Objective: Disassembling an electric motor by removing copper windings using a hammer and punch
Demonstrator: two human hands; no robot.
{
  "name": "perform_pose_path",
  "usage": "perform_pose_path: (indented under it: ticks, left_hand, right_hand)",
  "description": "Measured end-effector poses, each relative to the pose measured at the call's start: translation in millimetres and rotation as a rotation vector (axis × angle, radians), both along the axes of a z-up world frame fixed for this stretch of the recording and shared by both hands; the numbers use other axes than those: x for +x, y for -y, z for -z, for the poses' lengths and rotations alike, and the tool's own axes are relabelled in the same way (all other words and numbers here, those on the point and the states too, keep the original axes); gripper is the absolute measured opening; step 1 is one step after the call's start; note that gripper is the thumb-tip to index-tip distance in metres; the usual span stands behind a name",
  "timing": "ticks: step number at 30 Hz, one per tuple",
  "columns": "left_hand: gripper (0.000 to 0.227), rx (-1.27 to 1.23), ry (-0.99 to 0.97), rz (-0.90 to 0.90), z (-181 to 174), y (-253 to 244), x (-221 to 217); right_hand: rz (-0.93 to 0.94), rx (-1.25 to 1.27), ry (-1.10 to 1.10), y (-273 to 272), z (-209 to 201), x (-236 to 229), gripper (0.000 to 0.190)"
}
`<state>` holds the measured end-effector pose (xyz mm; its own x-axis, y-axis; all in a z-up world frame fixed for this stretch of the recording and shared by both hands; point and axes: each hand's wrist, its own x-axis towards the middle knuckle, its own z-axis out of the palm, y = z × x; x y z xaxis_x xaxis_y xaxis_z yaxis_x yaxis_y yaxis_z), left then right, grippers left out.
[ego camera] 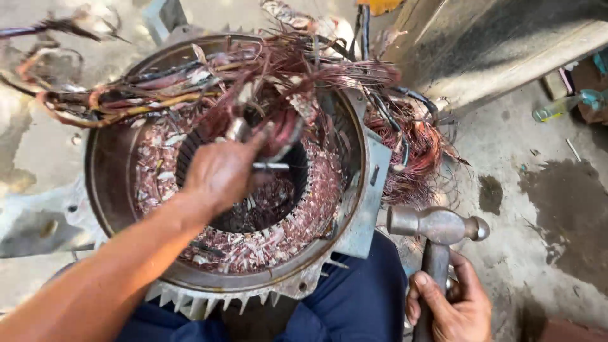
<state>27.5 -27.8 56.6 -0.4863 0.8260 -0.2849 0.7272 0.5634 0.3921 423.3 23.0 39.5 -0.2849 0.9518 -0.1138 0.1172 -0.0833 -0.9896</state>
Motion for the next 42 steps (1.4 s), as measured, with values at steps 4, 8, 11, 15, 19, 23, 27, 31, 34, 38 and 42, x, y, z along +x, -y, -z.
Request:
perform_pose_path:
  ticks: [4,8,11,15,19,23,27,31,34,38,42]
  left_hand:
    - [0.065,0.270,-0.030,0.116,-13.7,14.4,32.7]
    - [0.024,0.054,0.830,-0.204,-68.9,-3.4,80.0]
    - [0.037,0.309,1.020,-0.170,-38.2,-24.7,91.9]
    - [0.019,0.692,0.998,-0.497,26.3,-50.9,78.7]
    - [0.010,0.873,0.981,-0.620,60.7,-56.0,58.7]
    - [0.006,0.890,0.920,-0.560,72.5,-52.2,61.0]
    - [0.021,0.945,0.909,-0.363,87.4,-46.2,74.1]
    - [0.027,0.741,0.691,-0.329,92.7,-63.7,66.6]
    - [0.033,0.756,0.718,-0.288,113.0,-72.7,54.5]
    - [0.038,0.941,1.100,-0.237,147.2,-82.9,57.8]
    - [0.034,1.179,1.657,-0.556,147.6,-87.2,64.0]
  right_hand:
    - [-0.010,0.036,-0.089,-0.1,6.9,-0.8,0.048]
    - [-0.007,-0.042,0.003,-4.0,3.0,6.8,0.044]
    - [0.003,-0.029,-0.002,-2.3,4.8,6.4,0.044]
    - [0.020,0.008,-0.043,-0.4,5.7,7.7,0.045]
    - [0.012,-0.023,0.020,0.4,6.7,11.9,0.045]
    - [0.020,0.004,-0.023,-0.3,17.8,9.6,0.044]
    - [-0.038,0.037,0.077,-7.0,19.9,9.1,0.046]
    - [-0.069,0.055,0.105,-11.8,21.4,3.9,0.044]
    - [-0.059,0.013,0.179,-15.1,24.3,6.9,0.047]
    - [-0.107,0.016,0.171,-21.1,24.1,7.6,0.047]
    - [-0.176,0.028,0.084,-24.8,24.5,5.5,0.047]
